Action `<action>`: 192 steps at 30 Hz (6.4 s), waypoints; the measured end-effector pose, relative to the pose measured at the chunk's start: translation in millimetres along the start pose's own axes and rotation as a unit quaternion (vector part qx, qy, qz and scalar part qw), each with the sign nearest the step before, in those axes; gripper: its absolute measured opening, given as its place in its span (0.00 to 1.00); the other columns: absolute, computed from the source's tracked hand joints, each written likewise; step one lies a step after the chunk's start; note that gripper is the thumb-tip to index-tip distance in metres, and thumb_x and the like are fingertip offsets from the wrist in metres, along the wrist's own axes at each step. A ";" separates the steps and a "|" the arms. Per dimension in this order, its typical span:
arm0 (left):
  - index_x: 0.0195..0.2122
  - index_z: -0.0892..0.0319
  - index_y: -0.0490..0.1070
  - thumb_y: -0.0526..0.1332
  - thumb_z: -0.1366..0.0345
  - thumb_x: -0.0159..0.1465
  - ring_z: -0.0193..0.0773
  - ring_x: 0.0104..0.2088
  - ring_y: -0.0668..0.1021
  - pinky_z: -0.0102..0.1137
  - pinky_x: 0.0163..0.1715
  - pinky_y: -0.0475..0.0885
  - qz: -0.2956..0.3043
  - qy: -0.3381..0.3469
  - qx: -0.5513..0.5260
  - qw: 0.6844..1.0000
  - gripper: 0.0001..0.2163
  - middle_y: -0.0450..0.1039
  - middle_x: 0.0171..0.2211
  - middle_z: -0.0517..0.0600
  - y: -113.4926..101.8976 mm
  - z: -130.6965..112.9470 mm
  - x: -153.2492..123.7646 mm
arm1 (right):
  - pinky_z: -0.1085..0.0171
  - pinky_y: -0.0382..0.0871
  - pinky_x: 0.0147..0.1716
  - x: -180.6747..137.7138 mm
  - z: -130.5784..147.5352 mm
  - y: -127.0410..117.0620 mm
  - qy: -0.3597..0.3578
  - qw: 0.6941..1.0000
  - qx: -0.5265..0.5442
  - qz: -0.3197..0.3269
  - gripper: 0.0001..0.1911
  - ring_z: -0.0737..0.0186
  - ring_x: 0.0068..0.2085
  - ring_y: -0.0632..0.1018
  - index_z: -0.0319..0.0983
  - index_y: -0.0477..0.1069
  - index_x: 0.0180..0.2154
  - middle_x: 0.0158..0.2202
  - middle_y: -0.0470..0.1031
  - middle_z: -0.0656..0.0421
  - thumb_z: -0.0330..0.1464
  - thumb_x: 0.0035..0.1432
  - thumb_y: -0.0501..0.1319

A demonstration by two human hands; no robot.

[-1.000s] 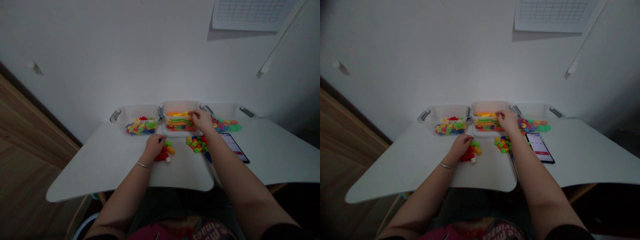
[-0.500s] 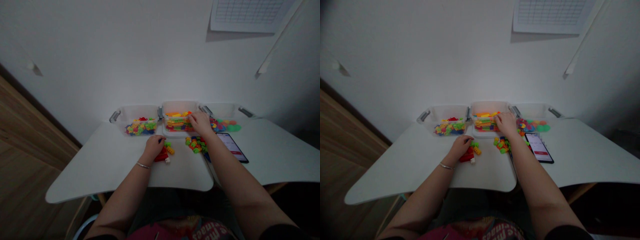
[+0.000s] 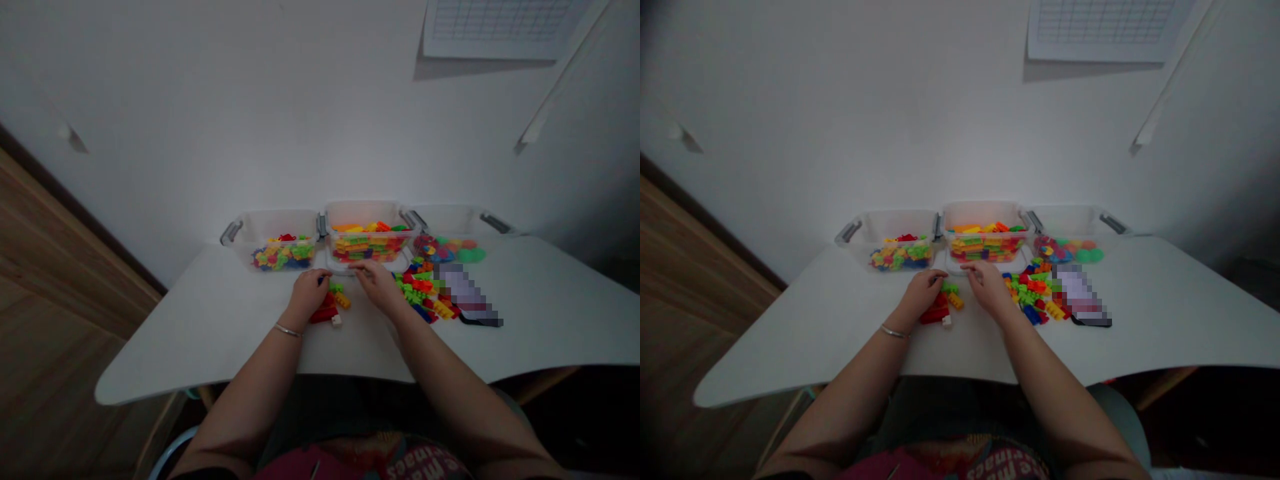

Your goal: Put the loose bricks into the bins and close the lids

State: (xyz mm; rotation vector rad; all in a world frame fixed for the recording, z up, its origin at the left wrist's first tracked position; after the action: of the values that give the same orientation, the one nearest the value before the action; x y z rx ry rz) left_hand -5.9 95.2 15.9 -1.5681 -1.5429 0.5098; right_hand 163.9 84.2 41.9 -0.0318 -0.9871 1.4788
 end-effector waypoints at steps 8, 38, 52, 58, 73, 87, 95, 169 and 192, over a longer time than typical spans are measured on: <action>0.46 0.62 0.75 0.55 0.69 0.64 0.41 0.48 0.77 0.35 0.53 0.68 -0.013 -0.010 -0.017 1.000 0.13 0.78 0.46 0.55 2.3 0.7 0.7 | 0.54 0.65 0.56 -22.1 -18.4 45.1 -0.036 0.987 -0.064 0.144 0.24 0.58 0.52 0.75 0.41 0.74 0.49 0.50 0.77 0.55 0.20 0.54 0.52; 0.43 0.58 0.77 0.54 0.69 0.64 0.40 0.47 0.77 0.34 0.53 0.68 -0.003 -0.009 -0.008 1.000 0.12 0.79 0.45 0.52 -7.2 -2.4 -1.4 | 0.59 0.71 0.46 -6.3 -7.6 -1.3 -0.001 0.996 -0.089 -0.014 0.11 0.58 0.43 0.77 0.40 0.76 0.38 0.39 0.77 0.53 0.27 0.59 0.55; 0.44 0.61 0.76 0.53 0.72 0.61 0.40 0.46 0.77 0.34 0.52 0.68 -0.016 -0.014 -0.011 1.000 0.14 0.78 0.44 0.54 -6.0 0.5 -1.6 | 0.56 0.64 0.57 -3.2 -4.5 48.7 -0.058 0.973 -0.154 0.161 0.23 0.56 0.54 0.72 0.39 0.72 0.51 0.55 0.73 0.54 0.20 0.56 0.54; 0.43 0.61 0.76 0.54 0.72 0.61 0.41 0.47 0.77 0.35 0.53 0.68 -0.010 -0.010 -0.014 1.000 0.13 0.78 0.44 0.54 -3.4 -0.3 -1.4 | 0.58 0.65 0.54 -7.5 -8.3 46.7 -0.035 0.968 -0.172 0.179 0.16 0.57 0.51 0.74 0.37 0.73 0.47 0.50 0.75 0.51 0.24 0.57 0.57; 0.42 0.59 0.76 0.55 0.71 0.62 0.42 0.48 0.76 0.36 0.53 0.68 0.004 -0.020 0.003 1.000 0.13 0.78 0.45 0.53 -6.8 4.1 -5.0 | 0.55 0.68 0.49 17.2 7.7 -55.1 -0.037 0.976 -0.059 -0.205 0.10 0.55 0.46 0.74 0.40 0.75 0.39 0.40 0.75 0.54 0.36 0.57 0.61; 0.40 0.58 0.78 0.54 0.70 0.62 0.42 0.47 0.77 0.37 0.52 0.69 -0.002 -0.004 0.010 1.000 0.13 0.79 0.43 0.53 -1.6 11.2 -6.1 | 0.52 0.59 0.47 68.2 -9.0 -59.0 0.134 0.954 -0.231 -0.139 0.18 0.51 0.41 0.76 0.40 0.80 0.36 0.36 0.80 0.52 0.44 0.60 0.56; 0.41 0.58 0.78 0.54 0.70 0.62 0.42 0.47 0.77 0.37 0.52 0.68 0.003 -0.008 0.016 1.000 0.13 0.79 0.43 0.52 -2.6 9.1 -6.3 | 0.56 0.59 0.47 62.4 -4.0 -54.7 0.065 0.947 -0.298 -0.098 0.19 0.52 0.40 0.75 0.38 0.78 0.38 0.36 0.80 0.51 0.40 0.64 0.51; 0.43 0.58 0.76 0.54 0.71 0.62 0.41 0.48 0.77 0.36 0.53 0.68 -0.008 -0.023 -0.025 0.999 0.13 0.78 0.45 0.52 -4.1 3.9 -3.2 | 0.52 0.65 0.51 19.9 -1.0 -50.5 -0.020 0.986 -0.100 -0.135 0.15 0.52 0.48 0.74 0.39 0.73 0.46 0.46 0.77 0.51 0.32 0.58 0.55; 0.42 0.58 0.76 0.51 0.67 0.66 0.42 0.47 0.77 0.37 0.52 0.68 -0.032 -0.013 -0.017 0.999 0.13 0.78 0.44 0.54 -5.5 12.5 -5.7 | 0.52 0.63 0.47 67.5 -22.7 -65.2 0.039 0.958 -0.272 -0.080 0.23 0.50 0.44 0.76 0.39 0.78 0.42 0.41 0.80 0.51 0.41 0.65 0.47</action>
State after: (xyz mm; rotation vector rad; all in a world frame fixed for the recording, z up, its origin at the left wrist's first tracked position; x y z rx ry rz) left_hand -19.9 92.6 11.8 -1.5385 -1.6237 0.4717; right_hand 215.0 141.4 100.5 -0.3965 -1.2741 1.0161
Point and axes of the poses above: each hand's wrist, its own x-axis towards the middle knuckle, its own y-axis out of the palm, z = x × y, the point moved 7 cm from there along x, towards the middle knuckle
